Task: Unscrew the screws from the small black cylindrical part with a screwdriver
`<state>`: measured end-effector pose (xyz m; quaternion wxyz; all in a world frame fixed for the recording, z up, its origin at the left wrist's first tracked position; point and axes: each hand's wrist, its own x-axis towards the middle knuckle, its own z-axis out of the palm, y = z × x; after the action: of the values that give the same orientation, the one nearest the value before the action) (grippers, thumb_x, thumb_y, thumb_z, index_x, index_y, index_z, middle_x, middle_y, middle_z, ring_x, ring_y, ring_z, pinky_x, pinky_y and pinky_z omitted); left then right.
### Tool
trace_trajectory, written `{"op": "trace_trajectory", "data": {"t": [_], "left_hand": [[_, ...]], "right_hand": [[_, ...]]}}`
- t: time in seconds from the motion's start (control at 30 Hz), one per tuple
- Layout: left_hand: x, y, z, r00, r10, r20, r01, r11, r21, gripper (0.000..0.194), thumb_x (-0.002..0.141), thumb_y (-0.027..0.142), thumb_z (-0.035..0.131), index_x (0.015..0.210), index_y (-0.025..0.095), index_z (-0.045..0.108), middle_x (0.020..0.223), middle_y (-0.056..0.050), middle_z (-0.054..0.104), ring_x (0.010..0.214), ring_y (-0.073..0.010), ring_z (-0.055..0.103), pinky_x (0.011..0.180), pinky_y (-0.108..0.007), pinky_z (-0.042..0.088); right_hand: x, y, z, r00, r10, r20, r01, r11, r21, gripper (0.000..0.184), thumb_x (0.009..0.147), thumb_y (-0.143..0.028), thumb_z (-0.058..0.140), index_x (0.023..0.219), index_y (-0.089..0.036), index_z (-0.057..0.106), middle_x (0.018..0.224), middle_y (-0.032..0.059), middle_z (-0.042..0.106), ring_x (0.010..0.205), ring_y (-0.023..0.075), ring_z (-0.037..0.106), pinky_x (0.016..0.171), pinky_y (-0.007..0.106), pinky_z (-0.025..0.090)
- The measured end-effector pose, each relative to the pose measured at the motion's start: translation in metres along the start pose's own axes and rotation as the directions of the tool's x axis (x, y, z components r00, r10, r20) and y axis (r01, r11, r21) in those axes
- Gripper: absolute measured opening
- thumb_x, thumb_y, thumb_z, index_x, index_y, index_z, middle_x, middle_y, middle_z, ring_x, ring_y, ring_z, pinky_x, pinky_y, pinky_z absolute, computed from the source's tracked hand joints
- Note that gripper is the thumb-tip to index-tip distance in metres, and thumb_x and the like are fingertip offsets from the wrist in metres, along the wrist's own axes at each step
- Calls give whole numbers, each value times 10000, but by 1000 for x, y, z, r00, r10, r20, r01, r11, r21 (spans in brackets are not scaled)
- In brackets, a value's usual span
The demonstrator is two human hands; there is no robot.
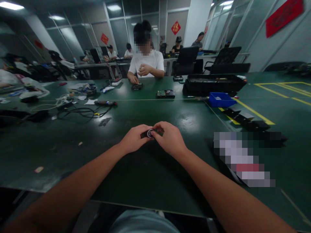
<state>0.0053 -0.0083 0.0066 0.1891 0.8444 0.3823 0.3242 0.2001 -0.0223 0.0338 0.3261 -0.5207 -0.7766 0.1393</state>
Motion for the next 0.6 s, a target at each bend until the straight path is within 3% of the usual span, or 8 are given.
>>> {"op": "trace_trajectory", "data": {"t": [0.6], "left_hand": [[0, 4, -2, 999, -22, 31, 23, 1000, -5, 350, 888, 291, 674, 1236, 258, 668, 1171, -51, 696, 1070, -214, 643, 937, -354, 501]], "right_hand": [[0, 0, -2, 999, 33, 23, -34, 999, 7, 218, 827, -406, 695, 922, -210, 691, 765, 20, 673, 669, 169, 585, 585, 293, 392]]}}
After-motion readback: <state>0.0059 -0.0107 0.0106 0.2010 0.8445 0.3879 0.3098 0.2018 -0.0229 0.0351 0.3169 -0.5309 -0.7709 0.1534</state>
